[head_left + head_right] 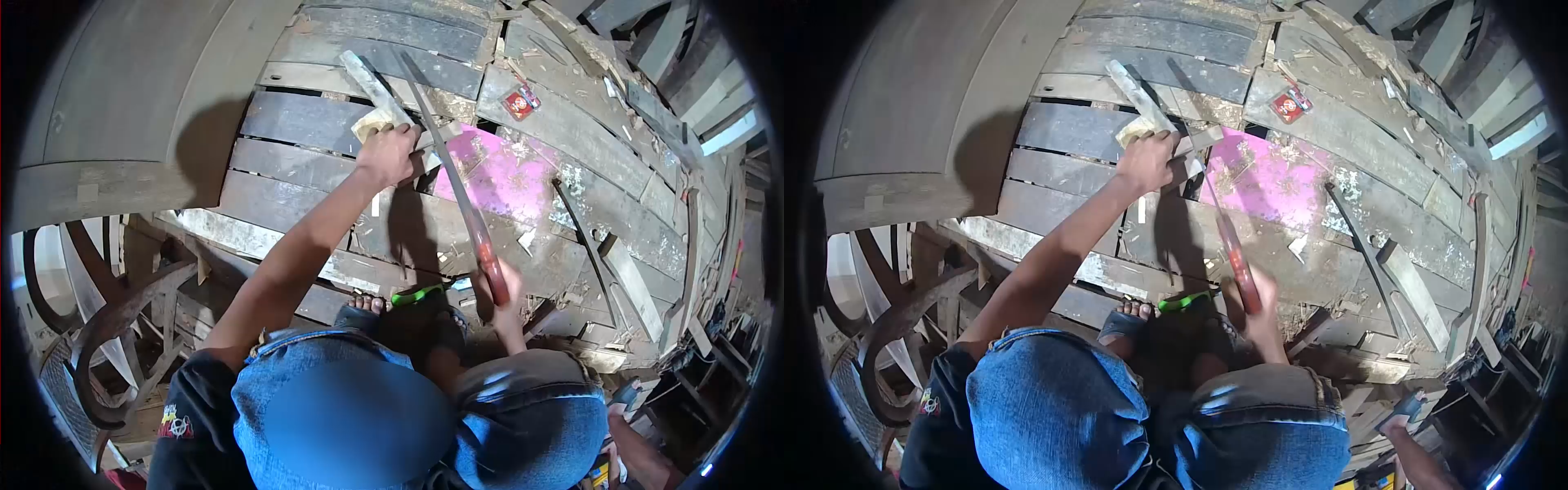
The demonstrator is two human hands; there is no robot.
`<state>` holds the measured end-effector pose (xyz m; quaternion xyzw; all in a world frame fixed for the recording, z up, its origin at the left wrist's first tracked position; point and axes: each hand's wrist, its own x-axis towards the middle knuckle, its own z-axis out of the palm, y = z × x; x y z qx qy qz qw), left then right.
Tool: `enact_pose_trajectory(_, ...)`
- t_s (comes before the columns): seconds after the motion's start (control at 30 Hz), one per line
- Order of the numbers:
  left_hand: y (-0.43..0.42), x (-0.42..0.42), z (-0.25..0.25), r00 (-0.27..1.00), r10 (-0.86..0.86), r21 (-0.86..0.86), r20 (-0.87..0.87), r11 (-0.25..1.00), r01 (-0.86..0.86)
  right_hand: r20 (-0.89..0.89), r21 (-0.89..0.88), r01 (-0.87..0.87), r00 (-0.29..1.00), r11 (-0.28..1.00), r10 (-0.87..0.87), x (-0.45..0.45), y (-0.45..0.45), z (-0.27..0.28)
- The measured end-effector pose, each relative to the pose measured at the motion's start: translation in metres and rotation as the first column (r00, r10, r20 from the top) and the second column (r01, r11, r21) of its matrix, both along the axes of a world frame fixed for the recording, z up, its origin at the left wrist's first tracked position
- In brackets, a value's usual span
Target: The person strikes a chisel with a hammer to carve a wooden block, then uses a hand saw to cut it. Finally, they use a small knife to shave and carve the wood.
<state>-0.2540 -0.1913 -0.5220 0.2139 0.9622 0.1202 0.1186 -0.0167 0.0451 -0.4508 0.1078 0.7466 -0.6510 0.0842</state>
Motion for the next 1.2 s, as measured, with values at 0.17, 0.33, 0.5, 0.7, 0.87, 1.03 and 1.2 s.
enact_pose_trajectory(0.17, 0.002, 0.000, 0.011, 0.996, -0.009, -0.059, 0.084, 0.998, 0.014, -0.093, 0.078, -0.059, 0.993, 0.995, 0.066, -0.053, -0.021, 0.005)
enact_pose_trajectory(0.33, 0.003, 0.010, 0.018, 0.999, -0.036, -0.072, 0.035, 0.997, 0.038, -0.112, 0.081, 0.002, 0.994, 0.997, 0.007, -0.042, -0.043, 0.004)
enact_pose_trajectory(0.5, 0.007, 0.000, 0.007, 0.999, 0.023, 0.010, 0.044, 1.000, -0.024, -0.129, 0.091, -0.053, 0.989, 0.994, 0.065, -0.069, -0.034, 0.007)
enact_pose_trajectory(0.7, 0.002, 0.011, 0.009, 0.999, -0.025, -0.023, -0.034, 0.999, 0.025, -0.046, -0.025, -0.036, 0.998, 0.999, 0.034, -0.044, -0.036, 0.021)
enact_pose_trajectory(0.87, 0.009, 0.004, 0.021, 0.998, 0.000, -0.062, 0.060, 0.998, 0.004, -0.010, -0.021, 0.016, 1.000, 1.000, -0.016, -0.055, -0.044, 0.007)
enact_pose_trajectory(1.03, 0.004, 0.001, 0.012, 1.000, 0.024, -0.020, 0.010, 1.000, -0.024, 0.028, 0.051, -0.057, 0.998, 0.997, 0.056, -0.054, -0.034, 0.013)
enact_pose_trajectory(1.2, 0.006, 0.010, 0.011, 0.999, 0.046, -0.036, -0.003, 0.998, -0.046, -0.036, 0.072, -0.052, 0.998, 0.996, 0.055, 0.009, -0.014, 0.024)
